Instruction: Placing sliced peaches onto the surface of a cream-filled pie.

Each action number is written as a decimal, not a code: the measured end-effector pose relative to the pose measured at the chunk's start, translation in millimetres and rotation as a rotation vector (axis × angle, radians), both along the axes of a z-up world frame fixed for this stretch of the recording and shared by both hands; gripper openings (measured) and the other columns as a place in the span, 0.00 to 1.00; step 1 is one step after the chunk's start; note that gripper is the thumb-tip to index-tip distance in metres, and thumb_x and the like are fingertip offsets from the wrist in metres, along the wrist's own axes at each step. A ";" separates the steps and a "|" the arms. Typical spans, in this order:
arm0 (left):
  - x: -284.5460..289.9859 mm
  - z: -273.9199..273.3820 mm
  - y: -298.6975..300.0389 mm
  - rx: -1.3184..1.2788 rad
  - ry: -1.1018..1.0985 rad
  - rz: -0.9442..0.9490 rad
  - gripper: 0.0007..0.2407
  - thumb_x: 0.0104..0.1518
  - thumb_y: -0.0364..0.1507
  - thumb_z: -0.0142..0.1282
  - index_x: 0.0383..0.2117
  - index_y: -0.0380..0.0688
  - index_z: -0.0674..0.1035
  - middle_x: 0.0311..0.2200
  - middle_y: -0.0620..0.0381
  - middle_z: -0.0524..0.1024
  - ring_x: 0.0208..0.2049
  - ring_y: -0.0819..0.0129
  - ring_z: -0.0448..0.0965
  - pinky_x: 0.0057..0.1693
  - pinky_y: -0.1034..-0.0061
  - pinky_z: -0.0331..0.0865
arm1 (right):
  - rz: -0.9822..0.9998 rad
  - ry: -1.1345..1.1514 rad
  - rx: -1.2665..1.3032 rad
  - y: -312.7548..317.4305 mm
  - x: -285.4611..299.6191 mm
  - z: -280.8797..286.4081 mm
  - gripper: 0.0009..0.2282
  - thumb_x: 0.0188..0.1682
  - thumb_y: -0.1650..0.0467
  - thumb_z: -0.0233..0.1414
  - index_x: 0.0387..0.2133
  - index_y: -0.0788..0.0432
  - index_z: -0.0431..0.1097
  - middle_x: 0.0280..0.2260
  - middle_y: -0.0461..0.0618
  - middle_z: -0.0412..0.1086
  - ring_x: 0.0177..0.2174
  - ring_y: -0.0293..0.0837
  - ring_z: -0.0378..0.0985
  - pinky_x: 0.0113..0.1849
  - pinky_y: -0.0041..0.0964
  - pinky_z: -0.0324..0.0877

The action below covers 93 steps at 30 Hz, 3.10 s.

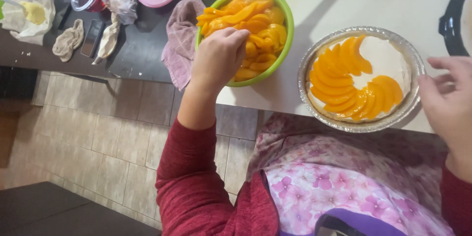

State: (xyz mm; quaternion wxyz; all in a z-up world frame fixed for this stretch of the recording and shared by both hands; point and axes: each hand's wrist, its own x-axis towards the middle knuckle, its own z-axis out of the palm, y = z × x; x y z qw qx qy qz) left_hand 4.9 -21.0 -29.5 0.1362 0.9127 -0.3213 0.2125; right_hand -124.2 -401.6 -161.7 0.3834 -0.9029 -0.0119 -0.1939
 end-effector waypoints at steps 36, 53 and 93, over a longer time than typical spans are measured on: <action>10.8 -88.4 -199.4 0.073 0.451 -0.567 0.02 0.60 0.28 0.52 0.33 0.46 0.77 0.31 0.52 0.76 0.37 0.48 0.79 0.41 0.60 0.76 | -0.070 -0.034 0.057 7.2 8.4 -3.3 0.03 0.50 0.75 0.64 0.33 0.58 0.77 0.29 0.48 0.74 0.31 0.49 0.78 0.35 0.42 0.74; -17.8 25.2 -69.3 -0.086 0.020 -0.142 0.08 0.57 0.21 0.62 0.42 0.40 0.82 0.37 0.55 0.79 0.36 0.61 0.77 0.45 0.68 0.72 | -0.002 -0.015 -0.047 -14.8 0.3 -26.1 0.08 0.57 0.86 0.58 0.49 0.78 0.75 0.48 0.67 0.68 0.33 0.53 0.70 0.35 0.42 0.68; -15.5 -3.6 -161.5 -0.477 0.571 -0.540 0.10 0.50 0.13 0.59 0.36 0.37 0.78 0.35 0.58 0.74 0.30 0.72 0.77 0.40 0.82 0.76 | 0.387 0.044 0.622 3.7 27.8 51.5 0.16 0.47 0.81 0.58 0.46 0.63 0.62 0.50 0.58 0.71 0.42 0.43 0.76 0.45 0.30 0.76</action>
